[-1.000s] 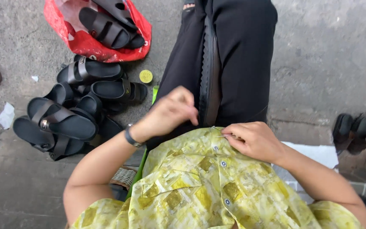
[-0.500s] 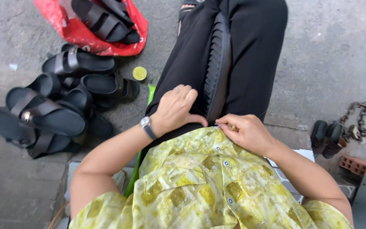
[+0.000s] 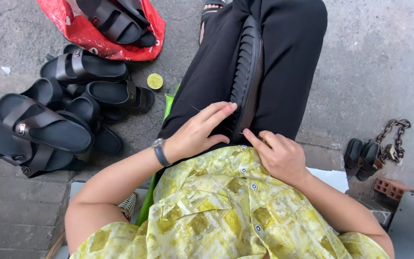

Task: Hand-stitching the sole of a sandal to repair it.

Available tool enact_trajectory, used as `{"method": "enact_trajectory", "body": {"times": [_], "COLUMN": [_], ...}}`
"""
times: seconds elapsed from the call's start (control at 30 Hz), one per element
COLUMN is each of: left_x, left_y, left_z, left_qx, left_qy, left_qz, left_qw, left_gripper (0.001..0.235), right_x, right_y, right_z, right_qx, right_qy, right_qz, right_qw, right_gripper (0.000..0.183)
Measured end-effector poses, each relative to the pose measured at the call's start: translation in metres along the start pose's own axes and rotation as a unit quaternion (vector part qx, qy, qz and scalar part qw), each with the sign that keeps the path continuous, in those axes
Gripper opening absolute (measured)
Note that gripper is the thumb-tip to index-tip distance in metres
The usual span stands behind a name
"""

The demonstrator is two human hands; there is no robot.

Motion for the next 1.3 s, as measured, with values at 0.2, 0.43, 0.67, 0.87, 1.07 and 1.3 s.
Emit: {"method": "enact_trajectory", "body": {"times": [0.2,0.43,0.67,0.87,1.07,1.3], "left_x": [0.000,0.007,0.008,0.003,0.010,0.009], "left_y": [0.011,0.017,0.021,0.016,0.019,0.012], "left_z": [-0.005,-0.005,0.001,0.001,0.003,0.003], "left_qx": [0.009,-0.015,-0.029,-0.017,-0.018,-0.021], "left_qy": [0.013,0.023,0.034,0.028,0.029,0.030], "left_qz": [-0.008,-0.011,-0.017,0.002,0.015,0.033], "left_qw": [1.000,1.000,0.999,0.999,0.999,0.999], "left_gripper": [0.070,0.070,0.073,0.073,0.069,0.068], "right_x": [0.004,0.009,0.004,0.009,0.009,0.007], "right_y": [0.000,0.010,0.019,-0.012,-0.006,0.017], "right_z": [0.004,-0.006,-0.013,-0.016,-0.007,-0.009], "right_qx": [-0.017,-0.050,-0.074,-0.078,-0.045,-0.059], "right_qy": [-0.021,-0.018,-0.006,-0.031,-0.041,-0.068], "right_qz": [0.042,0.093,-0.027,-0.115,-0.029,-0.032], "right_qw": [0.999,0.994,0.997,0.990,0.998,0.995], "right_gripper": [0.047,0.042,0.026,0.029,0.028,0.032]}}
Point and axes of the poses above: each hand's wrist, its own z-axis away from the middle knuckle, its own y-axis out of the palm, x = y × z, the point moved 10 cm from there along -z, towards the middle knuckle, and after that the axes turned 13 degrees about -z, right-handed, at the moved point
